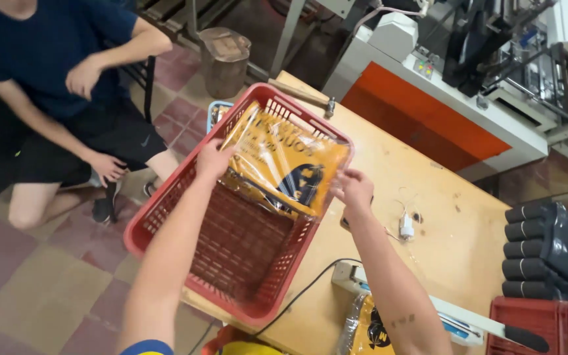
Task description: Sealing individual packs of plastic bags using a manual heat sealer and organizing them into baskets.
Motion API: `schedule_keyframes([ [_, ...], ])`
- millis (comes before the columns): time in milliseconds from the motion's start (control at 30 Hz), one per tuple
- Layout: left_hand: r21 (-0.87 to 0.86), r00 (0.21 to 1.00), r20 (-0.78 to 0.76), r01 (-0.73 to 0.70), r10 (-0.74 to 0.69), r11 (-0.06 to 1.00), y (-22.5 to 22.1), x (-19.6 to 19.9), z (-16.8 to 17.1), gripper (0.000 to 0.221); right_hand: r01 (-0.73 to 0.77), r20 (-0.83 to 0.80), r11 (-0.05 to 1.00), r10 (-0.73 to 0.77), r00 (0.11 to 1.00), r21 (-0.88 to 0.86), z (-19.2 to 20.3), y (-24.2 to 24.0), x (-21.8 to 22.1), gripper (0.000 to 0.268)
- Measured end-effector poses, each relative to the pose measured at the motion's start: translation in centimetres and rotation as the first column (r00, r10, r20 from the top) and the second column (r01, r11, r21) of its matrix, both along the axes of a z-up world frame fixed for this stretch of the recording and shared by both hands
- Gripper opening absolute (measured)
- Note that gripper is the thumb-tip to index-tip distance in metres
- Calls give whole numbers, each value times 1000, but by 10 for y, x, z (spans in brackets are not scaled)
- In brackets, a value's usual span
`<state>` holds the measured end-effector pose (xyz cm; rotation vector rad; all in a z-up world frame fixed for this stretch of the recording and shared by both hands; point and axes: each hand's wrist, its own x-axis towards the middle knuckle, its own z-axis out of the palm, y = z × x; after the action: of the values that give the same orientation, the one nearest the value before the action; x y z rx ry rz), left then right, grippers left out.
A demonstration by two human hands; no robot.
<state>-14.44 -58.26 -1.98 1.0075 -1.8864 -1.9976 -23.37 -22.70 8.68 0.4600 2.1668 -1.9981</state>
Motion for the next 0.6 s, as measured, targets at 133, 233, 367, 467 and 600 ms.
schedule_keyframes([
  [133, -404, 903, 429, 196, -4, 894, 11, -38, -128, 50, -101, -65, 992, 106, 992, 75, 49, 19, 87, 34],
  [233, -347, 887, 459, 126, 52, 929, 28, -16, -131, 51, -286, 105, 938, 270, 957, 196, 57, 61, 156, 23],
  [367, -331, 953, 267, -51, 145, 942, 27, -20, -124, 39, -273, 244, 872, 185, 952, 407, -14, 151, 224, 12],
  [467, -303, 950, 290, -22, 114, 953, 34, -29, -89, 50, -246, 424, 893, 69, 903, 378, -76, 211, 273, 11],
  [600, -502, 974, 216, 54, 65, 863, 44, -15, -125, 68, -25, 350, 996, -8, 937, 89, -195, 301, 350, 17],
])
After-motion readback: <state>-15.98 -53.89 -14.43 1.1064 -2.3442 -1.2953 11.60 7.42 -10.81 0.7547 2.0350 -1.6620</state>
